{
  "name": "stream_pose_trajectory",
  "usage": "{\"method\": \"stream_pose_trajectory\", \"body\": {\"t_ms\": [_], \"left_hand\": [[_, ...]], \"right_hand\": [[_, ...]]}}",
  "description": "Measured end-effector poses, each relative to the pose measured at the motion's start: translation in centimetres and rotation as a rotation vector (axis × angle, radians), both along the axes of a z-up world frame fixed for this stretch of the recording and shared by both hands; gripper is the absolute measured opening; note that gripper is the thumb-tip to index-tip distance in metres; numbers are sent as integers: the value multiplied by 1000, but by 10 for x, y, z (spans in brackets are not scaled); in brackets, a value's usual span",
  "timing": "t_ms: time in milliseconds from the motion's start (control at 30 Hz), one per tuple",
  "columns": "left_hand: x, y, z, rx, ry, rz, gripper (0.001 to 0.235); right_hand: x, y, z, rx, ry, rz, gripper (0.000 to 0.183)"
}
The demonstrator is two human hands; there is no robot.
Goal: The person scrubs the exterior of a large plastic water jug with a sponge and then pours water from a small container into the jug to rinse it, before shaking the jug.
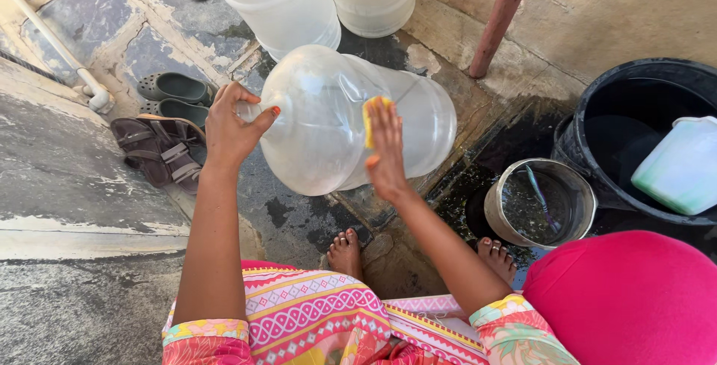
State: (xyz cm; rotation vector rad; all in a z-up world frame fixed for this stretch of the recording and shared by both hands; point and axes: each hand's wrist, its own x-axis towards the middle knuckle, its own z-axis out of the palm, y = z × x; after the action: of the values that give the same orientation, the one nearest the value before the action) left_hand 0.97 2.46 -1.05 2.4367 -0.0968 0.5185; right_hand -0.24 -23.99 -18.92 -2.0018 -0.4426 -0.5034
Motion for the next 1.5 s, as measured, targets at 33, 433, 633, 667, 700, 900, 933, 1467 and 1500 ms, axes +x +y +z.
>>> {"method": "stream_pose_trajectory", "body": {"t_ms": [33, 433, 633, 667, 700, 900, 933, 1467, 1500], "left_hand": [[-1, 2, -1, -4, 3, -4, 34], [-9, 19, -3, -25, 30, -74, 35], [-2, 9, -1, 14, 67, 39, 34], [-1, 8, 0, 9, 84, 66, 34], [0, 7, 1, 5, 99, 94, 33], [5, 17, -1, -9, 186, 216, 35], [5, 21, -5, 1, 185, 224, 35], [9, 12, -23, 30, 107, 350, 41], [7, 9, -21, 6, 159, 372, 41]], "right_hand": [[-7, 6, 4, -28, -56, -13, 100], [58, -130, -173, 757, 644, -266, 110], [55, -139, -195, 1377, 1091, -95, 136], [56, -140, -194, 1353, 1078, -129, 137], [57, -142, -191, 1328, 1065, -161, 138], [63, -153, -176, 1186, 1017, -114, 137], [64, -150, -173, 1178, 1002, -98, 134], [27, -20, 9, 1, -32, 189, 108], [13, -7, 19, -33, -61, 148, 107]]}}
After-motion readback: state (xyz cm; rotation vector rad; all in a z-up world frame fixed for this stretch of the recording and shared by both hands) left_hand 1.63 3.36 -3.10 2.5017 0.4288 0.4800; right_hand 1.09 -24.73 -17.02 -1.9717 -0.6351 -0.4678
